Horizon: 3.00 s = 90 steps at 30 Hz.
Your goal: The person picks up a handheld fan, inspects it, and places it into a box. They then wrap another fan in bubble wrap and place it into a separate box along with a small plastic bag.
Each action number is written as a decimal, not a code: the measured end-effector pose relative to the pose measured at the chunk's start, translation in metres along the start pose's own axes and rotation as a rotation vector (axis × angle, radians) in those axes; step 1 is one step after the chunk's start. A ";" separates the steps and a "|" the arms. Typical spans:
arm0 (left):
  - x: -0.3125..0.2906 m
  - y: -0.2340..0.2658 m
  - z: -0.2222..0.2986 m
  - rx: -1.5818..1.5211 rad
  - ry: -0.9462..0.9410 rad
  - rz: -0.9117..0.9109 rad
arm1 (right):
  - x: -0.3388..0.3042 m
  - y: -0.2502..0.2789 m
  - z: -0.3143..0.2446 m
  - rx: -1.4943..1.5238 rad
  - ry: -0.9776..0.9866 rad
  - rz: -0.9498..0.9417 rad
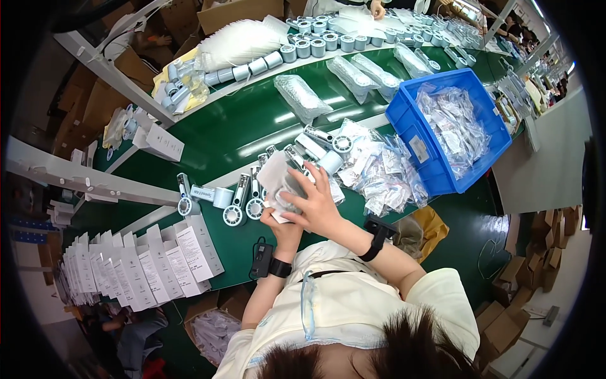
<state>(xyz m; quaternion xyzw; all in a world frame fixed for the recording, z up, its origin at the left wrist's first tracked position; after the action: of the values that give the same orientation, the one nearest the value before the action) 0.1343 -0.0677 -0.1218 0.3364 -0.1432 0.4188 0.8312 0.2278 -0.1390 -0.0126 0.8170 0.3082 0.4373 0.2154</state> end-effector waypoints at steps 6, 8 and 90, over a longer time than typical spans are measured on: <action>-0.014 0.038 0.009 -0.114 -0.023 -0.202 | -0.039 0.036 0.154 -0.280 -0.381 0.121; -0.001 0.050 0.025 -0.051 0.005 -0.222 | -0.056 0.036 0.193 -0.496 -0.524 -0.123; -0.001 0.249 -0.084 0.424 0.635 0.228 | 0.224 -0.260 0.169 0.146 -0.238 -0.007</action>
<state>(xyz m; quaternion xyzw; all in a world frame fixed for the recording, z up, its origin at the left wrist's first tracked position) -0.0671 0.0945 -0.0745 0.3364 0.1739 0.6119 0.6944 0.3847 0.1882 -0.1329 0.8755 0.3143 0.3130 0.1919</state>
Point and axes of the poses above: each hand's wrist, its own x-axis towards the middle knuckle, its own y-axis out of the back of the hand, z = x × y, the point moved 1 cm from there along x, towards the middle knuckle, and after that the axes turned 8 degrees about x, right-handed, at the moved point
